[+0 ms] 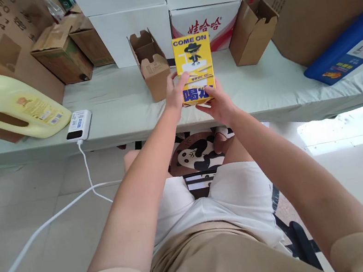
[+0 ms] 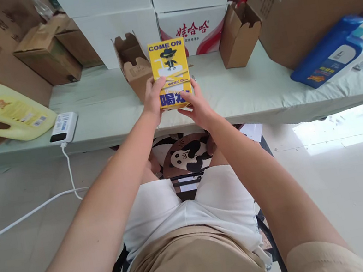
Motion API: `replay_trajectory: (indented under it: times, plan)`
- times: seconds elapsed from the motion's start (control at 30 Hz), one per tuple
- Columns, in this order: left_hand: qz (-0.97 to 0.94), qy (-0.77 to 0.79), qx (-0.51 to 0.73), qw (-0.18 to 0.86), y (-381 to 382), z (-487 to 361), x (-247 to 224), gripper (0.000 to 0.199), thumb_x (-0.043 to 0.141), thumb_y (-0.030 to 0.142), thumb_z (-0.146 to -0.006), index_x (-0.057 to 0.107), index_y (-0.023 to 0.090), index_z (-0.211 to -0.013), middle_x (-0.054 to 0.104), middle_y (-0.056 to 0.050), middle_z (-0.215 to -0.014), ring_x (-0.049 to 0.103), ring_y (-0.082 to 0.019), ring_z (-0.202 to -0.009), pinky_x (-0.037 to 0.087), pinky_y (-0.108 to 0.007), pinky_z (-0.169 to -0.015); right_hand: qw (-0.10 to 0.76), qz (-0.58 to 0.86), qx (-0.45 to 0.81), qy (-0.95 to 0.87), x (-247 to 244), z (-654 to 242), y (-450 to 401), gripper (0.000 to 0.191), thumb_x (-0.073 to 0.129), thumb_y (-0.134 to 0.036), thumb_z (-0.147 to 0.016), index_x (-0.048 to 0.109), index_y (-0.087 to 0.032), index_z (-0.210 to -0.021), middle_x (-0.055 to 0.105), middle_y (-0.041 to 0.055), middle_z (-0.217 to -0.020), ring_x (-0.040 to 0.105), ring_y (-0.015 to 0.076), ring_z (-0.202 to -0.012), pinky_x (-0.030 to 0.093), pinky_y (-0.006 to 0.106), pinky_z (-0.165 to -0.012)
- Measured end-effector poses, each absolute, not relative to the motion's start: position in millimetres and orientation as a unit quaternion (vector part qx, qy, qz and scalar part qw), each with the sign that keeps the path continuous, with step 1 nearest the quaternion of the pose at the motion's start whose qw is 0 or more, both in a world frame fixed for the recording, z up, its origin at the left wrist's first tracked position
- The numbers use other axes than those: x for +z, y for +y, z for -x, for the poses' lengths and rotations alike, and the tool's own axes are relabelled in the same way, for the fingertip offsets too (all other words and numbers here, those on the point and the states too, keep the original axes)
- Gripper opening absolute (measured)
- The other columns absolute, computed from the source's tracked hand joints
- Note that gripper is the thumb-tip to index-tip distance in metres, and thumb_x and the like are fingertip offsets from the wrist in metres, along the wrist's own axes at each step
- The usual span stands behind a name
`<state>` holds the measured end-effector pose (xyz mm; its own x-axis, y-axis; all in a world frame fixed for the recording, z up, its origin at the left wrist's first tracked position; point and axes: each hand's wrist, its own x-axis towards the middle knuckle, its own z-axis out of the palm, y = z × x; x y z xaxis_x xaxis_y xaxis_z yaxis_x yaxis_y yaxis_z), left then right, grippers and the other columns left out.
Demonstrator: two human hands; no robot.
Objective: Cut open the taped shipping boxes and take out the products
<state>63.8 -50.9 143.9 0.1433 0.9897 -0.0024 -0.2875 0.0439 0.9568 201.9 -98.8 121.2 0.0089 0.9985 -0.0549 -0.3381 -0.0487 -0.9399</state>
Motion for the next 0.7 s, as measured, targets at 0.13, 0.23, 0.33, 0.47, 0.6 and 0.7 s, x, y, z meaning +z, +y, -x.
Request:
replay_trajectory:
  times: [0.13, 0.23, 0.33, 0.47, 0.6, 0.7]
  plan:
    - [-0.469, 0.507, 0.432, 0.580, -53.4, -72.5, 116.9, 0.050, 0.056, 0.056, -0.097, 0.048, 0.022, -0.134, 0.071, -0.012, -0.125, 0.071, -0.028, -0.116, 0.054, -0.045, -0.104, 0.565, 0.470, 0.593, -0.329, 95.7, -209.8, -102.2, 0.060, 0.079, -0.055, -0.065, 0.058, -0.035, -0.118, 0.070, -0.0016, -0.118, 0.067, 0.0219, -0.109, 0.061, 0.032, -0.076]
    - [-0.560, 0.533, 0.337, 0.537, -48.0, -71.3, 93.4, 0.052, 0.037, 0.062, -0.101, 0.052, 0.026, -0.136, 0.072, -0.009, -0.127, 0.068, -0.029, -0.120, 0.052, -0.043, -0.103, 0.593, 0.489, 0.585, -0.261, 78.8, -225.7, -102.7, 0.049, 0.072, -0.054, -0.068, 0.062, -0.031, -0.110, 0.072, -0.0003, -0.110, 0.068, 0.0213, -0.100, 0.059, 0.028, -0.064]
    - [-0.658, 0.562, 0.267, 0.424, -39.0, -60.4, 75.8, 0.053, 0.026, 0.056, -0.103, 0.056, 0.026, -0.136, 0.069, -0.009, -0.132, 0.066, -0.029, -0.123, 0.052, -0.042, -0.103, 0.627, 0.513, 0.546, -0.210, 68.9, -255.0, -98.0, 0.042, 0.067, -0.053, -0.071, 0.064, -0.030, -0.106, 0.071, 0.0006, -0.106, 0.067, 0.0202, -0.096, 0.059, 0.026, -0.060]
    - [-0.708, 0.588, 0.218, 0.326, -24.0, -39.9, 60.2, 0.049, 0.041, 0.047, -0.098, 0.058, 0.022, -0.136, 0.062, -0.013, -0.143, 0.057, -0.032, -0.131, 0.048, -0.046, -0.109, 0.660, 0.568, 0.457, -0.180, 64.6, -309.1, -80.3, 0.038, 0.061, -0.050, -0.075, 0.063, -0.029, -0.106, 0.069, 0.0002, -0.105, 0.067, 0.0172, -0.091, 0.058, 0.024, -0.059]
    - [-0.736, 0.588, 0.202, 0.266, -9.8, -28.4, 46.2, 0.047, 0.049, 0.038, -0.094, 0.061, 0.019, -0.135, 0.057, -0.015, -0.148, 0.047, -0.035, -0.142, 0.039, -0.051, -0.119, 0.651, 0.638, 0.380, -0.158, 60.8, -365.7, -52.7, 0.036, 0.059, -0.048, -0.080, 0.059, -0.028, -0.109, 0.067, 0.0006, -0.109, 0.069, 0.0160, -0.094, 0.059, 0.024, -0.060]
    - [-0.764, 0.583, 0.188, 0.200, -5.4, -28.6, 35.8, 0.048, 0.051, 0.034, -0.093, 0.063, 0.019, -0.137, 0.052, -0.015, -0.154, 0.042, -0.036, -0.147, 0.031, -0.053, -0.125, 0.634, 0.691, 0.308, -0.159, 56.0, -403.7, -26.5, 0.030, 0.061, -0.045, -0.084, 0.057, -0.028, -0.108, 0.065, 0.0012, -0.110, 0.069, 0.0159, -0.097, 0.062, 0.025, -0.062]
